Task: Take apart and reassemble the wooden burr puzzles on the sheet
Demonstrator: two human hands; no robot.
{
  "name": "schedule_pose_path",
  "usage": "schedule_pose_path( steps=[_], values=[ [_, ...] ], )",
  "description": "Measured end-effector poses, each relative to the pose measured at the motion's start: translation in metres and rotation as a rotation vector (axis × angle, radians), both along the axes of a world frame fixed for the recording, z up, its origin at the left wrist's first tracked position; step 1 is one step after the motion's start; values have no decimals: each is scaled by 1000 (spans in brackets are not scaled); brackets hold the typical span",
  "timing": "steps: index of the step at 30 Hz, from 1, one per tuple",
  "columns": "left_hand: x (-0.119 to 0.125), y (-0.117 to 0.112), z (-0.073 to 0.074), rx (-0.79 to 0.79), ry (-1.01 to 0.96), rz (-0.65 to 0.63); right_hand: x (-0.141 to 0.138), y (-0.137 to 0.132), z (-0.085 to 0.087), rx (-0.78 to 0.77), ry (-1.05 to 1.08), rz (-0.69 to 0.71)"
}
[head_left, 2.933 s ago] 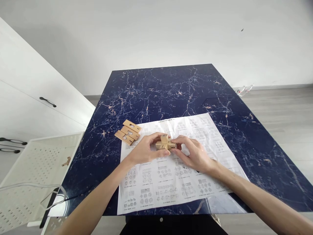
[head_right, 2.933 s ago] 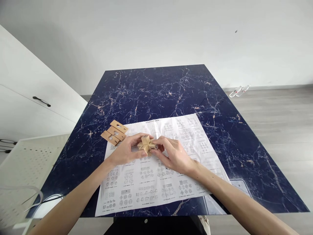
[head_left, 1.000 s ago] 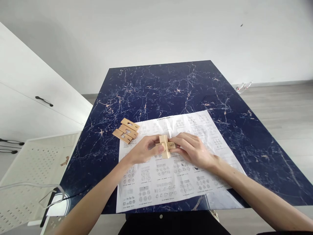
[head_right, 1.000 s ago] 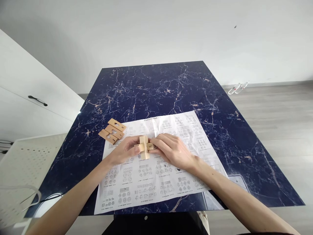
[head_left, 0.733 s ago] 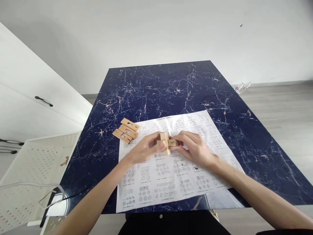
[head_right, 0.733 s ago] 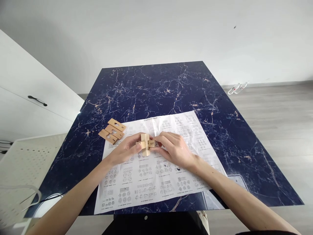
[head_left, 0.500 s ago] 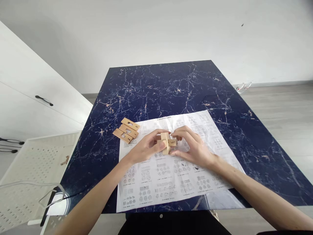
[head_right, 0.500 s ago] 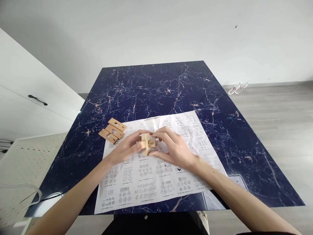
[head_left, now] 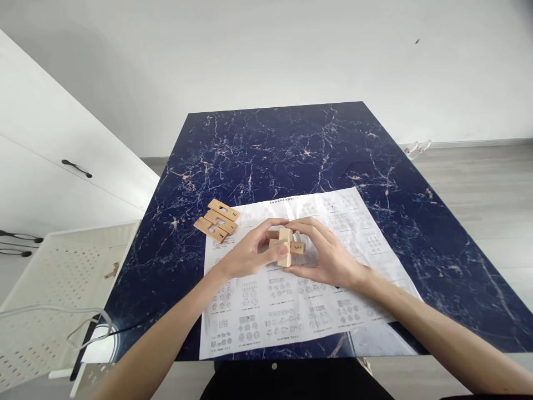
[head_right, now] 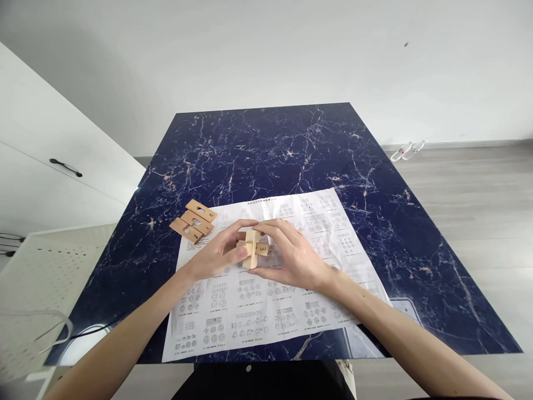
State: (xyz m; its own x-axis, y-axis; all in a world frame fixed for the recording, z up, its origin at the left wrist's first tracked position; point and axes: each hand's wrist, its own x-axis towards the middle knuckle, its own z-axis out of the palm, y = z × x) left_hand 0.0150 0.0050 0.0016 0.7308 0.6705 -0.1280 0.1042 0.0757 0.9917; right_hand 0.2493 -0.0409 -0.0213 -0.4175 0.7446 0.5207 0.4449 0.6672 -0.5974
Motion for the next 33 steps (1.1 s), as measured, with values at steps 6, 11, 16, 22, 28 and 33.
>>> schedule_pose_path(
  steps=[6, 11, 16, 22, 28, 33],
  values=[
    [0, -1, 2, -75, -53, -39, -2, -3, 3, 25, 48, -35],
    [-11, 14, -5, -24, -153, 49, 6, 1, 12, -2, 159, -137],
    [-15, 26, -13, 37, -239, 253, 7, 6, 3, -109, 46, -252],
    [-11, 15, -5, 145, -83, 231, 4, 4, -4, -88, -19, -169],
    [-4, 6, 1, 274, 14, 147, 5, 2, 4, 8, 52, -117],
    [-2, 4, -4, 429, 136, 93, 6, 1, 3, -36, 23, -128]
  ],
)
